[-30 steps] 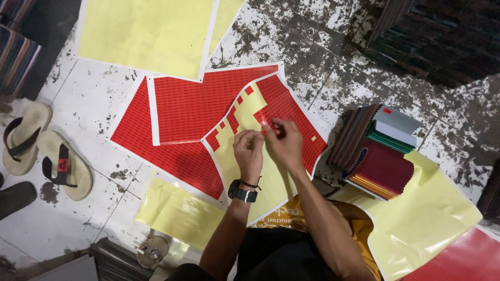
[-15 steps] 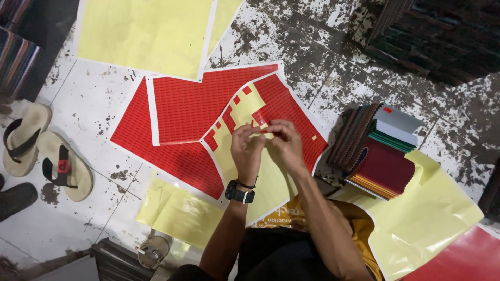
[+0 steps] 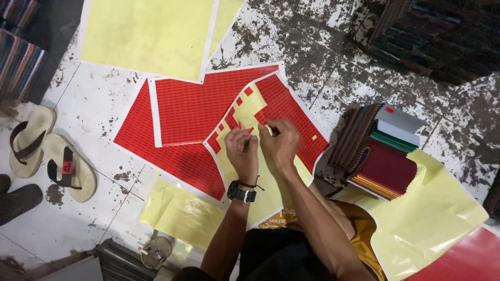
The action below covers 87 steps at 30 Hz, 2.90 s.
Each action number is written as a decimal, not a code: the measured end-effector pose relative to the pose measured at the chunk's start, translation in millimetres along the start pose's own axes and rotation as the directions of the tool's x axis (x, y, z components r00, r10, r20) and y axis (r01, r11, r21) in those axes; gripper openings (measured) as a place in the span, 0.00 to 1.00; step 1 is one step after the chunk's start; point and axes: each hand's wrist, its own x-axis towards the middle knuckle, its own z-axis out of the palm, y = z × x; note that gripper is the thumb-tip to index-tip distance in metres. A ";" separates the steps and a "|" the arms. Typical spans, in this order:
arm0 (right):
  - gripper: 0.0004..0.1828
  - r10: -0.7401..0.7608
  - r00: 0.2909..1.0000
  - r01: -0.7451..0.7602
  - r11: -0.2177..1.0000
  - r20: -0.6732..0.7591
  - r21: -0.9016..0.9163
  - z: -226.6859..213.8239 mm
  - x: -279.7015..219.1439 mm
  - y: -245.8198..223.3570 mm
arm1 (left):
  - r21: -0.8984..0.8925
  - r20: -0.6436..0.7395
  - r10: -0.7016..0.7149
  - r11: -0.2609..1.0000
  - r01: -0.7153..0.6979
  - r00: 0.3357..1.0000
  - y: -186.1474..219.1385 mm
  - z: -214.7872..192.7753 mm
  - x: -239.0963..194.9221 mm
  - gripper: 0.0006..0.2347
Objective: The person sits on the floor and assembles notebooks by hand. They peel red adhesive strips from a yellow backing sheet and apply them to the edges of a stack of blue and multicolored booklets. The person then places the finished notebook onto a larger pile of completed items.
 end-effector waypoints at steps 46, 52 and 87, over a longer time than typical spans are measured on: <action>0.16 -0.188 0.949 0.222 0.968 0.254 -0.114 7.3 26.1 14.9 | -0.266 -0.076 -0.006 0.964 -0.014 0.997 -15.5 3.5 33.8 0.30; 0.07 -0.284 0.959 0.280 0.924 0.025 -0.259 14.4 15.7 22.4 | -0.204 -0.112 -0.029 0.979 0.006 0.993 -10.3 0.0 35.4 0.29; 0.07 -0.093 0.925 -0.076 0.904 0.367 0.421 -10.6 -1.8 -23.2 | -0.544 -0.115 -0.173 0.835 0.084 0.978 20.5 5.5 56.2 0.17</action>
